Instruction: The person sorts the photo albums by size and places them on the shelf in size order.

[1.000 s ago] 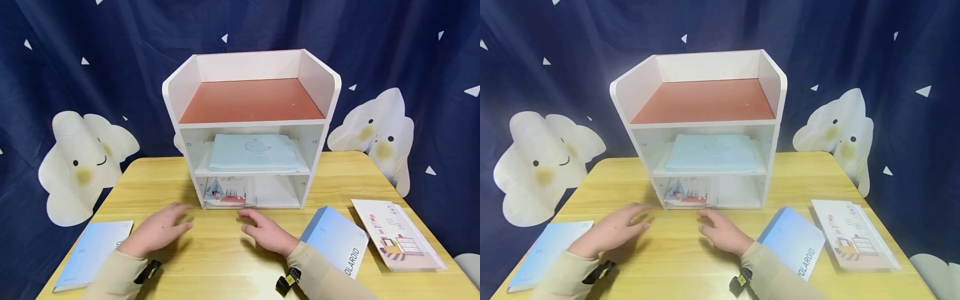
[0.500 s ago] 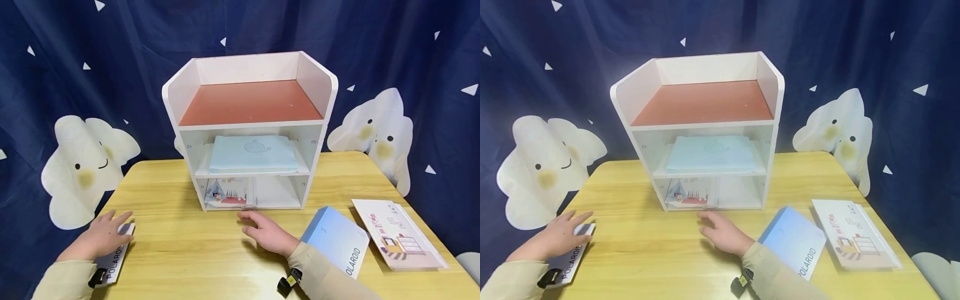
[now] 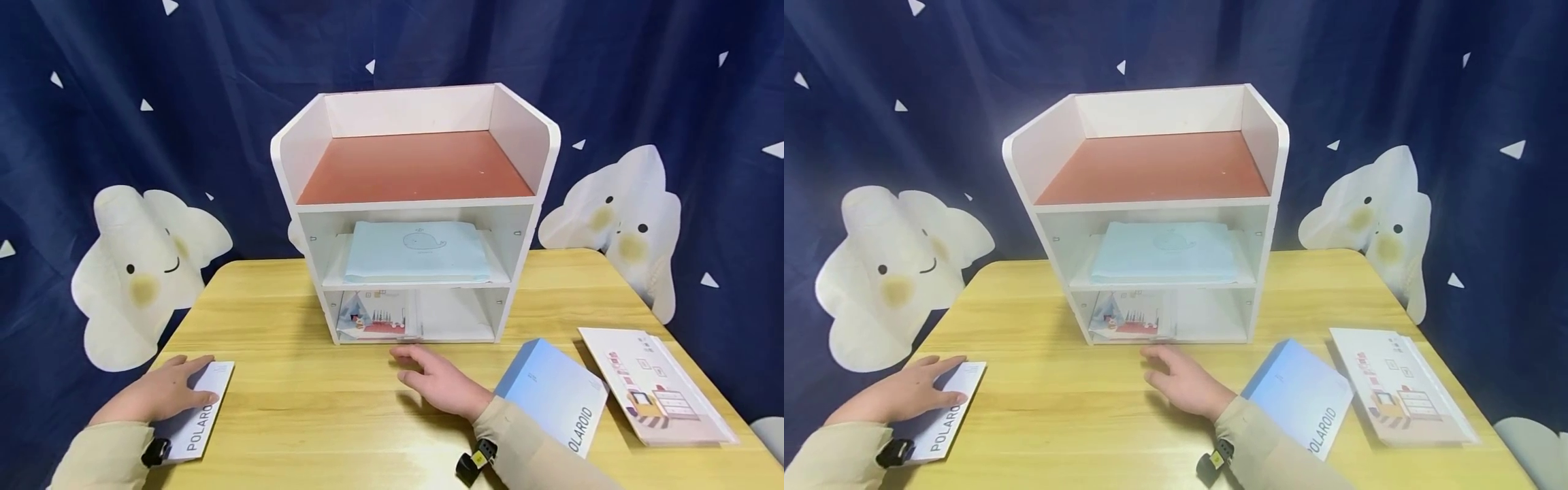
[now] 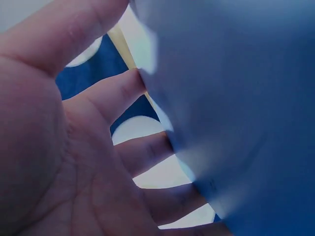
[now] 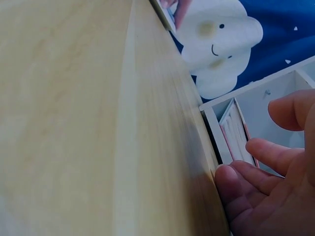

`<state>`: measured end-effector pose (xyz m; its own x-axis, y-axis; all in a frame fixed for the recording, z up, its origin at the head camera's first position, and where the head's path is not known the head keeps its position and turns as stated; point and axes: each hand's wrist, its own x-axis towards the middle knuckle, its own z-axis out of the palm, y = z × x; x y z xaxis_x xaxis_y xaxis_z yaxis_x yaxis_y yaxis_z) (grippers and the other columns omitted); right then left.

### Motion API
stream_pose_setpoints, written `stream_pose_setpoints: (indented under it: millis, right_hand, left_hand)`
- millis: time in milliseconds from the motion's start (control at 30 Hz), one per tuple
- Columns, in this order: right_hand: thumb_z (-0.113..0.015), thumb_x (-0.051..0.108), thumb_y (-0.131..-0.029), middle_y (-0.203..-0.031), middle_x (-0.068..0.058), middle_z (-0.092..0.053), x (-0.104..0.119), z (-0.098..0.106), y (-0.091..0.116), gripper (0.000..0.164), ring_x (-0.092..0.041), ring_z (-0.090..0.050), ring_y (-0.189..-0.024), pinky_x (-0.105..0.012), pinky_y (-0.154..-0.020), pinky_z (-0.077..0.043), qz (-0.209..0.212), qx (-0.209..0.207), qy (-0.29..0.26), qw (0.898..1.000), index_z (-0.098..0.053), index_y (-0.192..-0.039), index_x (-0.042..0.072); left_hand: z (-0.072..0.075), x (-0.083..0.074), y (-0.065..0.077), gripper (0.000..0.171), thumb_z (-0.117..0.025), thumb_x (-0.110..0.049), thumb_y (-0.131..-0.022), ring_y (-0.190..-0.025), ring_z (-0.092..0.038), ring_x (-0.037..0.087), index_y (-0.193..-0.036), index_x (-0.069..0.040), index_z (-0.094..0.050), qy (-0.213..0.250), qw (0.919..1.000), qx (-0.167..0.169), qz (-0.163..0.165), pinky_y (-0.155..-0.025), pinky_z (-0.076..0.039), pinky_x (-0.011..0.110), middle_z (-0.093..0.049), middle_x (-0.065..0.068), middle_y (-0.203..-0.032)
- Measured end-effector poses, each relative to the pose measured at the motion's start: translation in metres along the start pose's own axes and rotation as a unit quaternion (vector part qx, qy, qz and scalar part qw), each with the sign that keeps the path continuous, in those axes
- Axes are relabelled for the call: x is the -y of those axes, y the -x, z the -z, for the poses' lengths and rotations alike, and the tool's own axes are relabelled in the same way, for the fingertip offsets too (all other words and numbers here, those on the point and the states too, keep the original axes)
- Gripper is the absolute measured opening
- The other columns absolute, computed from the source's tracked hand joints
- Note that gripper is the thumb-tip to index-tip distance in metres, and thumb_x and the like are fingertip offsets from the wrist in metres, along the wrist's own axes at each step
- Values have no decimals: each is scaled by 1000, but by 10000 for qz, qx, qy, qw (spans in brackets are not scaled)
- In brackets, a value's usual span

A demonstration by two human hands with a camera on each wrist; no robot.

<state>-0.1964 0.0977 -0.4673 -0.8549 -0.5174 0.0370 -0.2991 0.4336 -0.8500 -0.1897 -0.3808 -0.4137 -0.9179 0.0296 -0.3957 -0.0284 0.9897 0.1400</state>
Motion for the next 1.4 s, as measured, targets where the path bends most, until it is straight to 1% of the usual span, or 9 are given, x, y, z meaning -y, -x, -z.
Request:
stream_pose_setpoints:
  millis: [167,333,500,667,733,900,1000,1133,1400]
  right_hand:
    - [-56,23,-104,-144,0,-56,0,0,0,43,-24,-51,-133,-50,-112,-38,55,-49,47,10000,-53,-145,12]
    - [-56,23,-104,-143,-1,-56,-1,0,0,41,-24,-50,-133,-50,-112,-37,112,-31,70,9999,-55,-144,12]
    - [-56,22,-104,-144,-2,-55,-1,-1,1,41,-24,-50,-134,-49,-112,-37,157,-29,100,9998,-55,-143,11]
    - [-56,21,-103,-143,-2,-56,-2,0,1,40,-24,-50,-133,-50,-113,-37,198,-64,138,9997,-56,-143,11]
    - [-56,21,-103,-143,-3,-56,-2,0,0,41,-24,-50,-133,-50,-112,-37,218,-76,160,9996,-56,-142,10]
    - [-57,22,-103,-143,-3,-56,-1,0,0,42,-24,-51,-132,-50,-112,-37,258,-76,174,9995,-56,-143,9]
    - [-57,22,-103,-142,-3,-56,-1,-1,0,42,-24,-52,-131,-50,-112,-38,261,-66,156,9995,-56,-143,10]
    - [-57,22,-103,-142,-3,-57,1,0,0,41,-24,-53,-131,-50,-112,-38,261,-66,121,9996,-56,-142,10]
    - [-57,21,-102,-142,-5,-57,1,1,1,41,-28,-50,-134,-53,-112,-37,336,-86,188,9992,-58,-140,8]
  left_hand:
    - [2,-24,-2,98,-74,-65,-80,-115,-46,67,-149,-1,-46,-94,9996,-34,-258,-88,-42,73,-29,50,-140]
    - [1,-55,-4,89,-76,-60,-81,-114,-52,59,-147,-5,-51,-212,9982,-33,-557,-90,-44,69,-37,45,-139]
    - [-1,-92,-8,85,-78,-57,-81,-111,-57,51,-147,-9,-53,-503,9961,-48,-723,-93,-46,67,-44,38,-138]
    - [-2,-131,-13,81,-78,-56,-82,-115,-58,50,-146,-12,-55,-972,9899,-44,-1027,-96,-46,64,-52,34,-137]
    - [-3,-147,-14,80,-78,-55,-82,-118,-57,49,-145,-11,-56,-1029,9881,-80,-1141,-98,-46,63,-54,32,-135]
    - [-11,-183,-10,78,-79,-54,-82,-117,-60,44,-142,-9,-59,-1027,9840,-452,-1383,-95,-49,58,-64,26,-125]
    - [-17,-203,-7,78,-77,-57,-82,-114,-62,41,-141,-9,-60,-1106,9811,-669,-1441,-92,-51,56,-67,22,-123]
    - [-23,-226,-7,78,-75,-61,-82,-113,-63,38,-141,-10,-60,-1200,9785,-787,-1480,-89,-53,54,-68,20,-123]
    - [-30,-268,-5,77,-75,-64,-80,-103,-66,33,-138,-15,-63,-1326,9715,-1006,-1685,-79,-56,49,-70,17,-114]
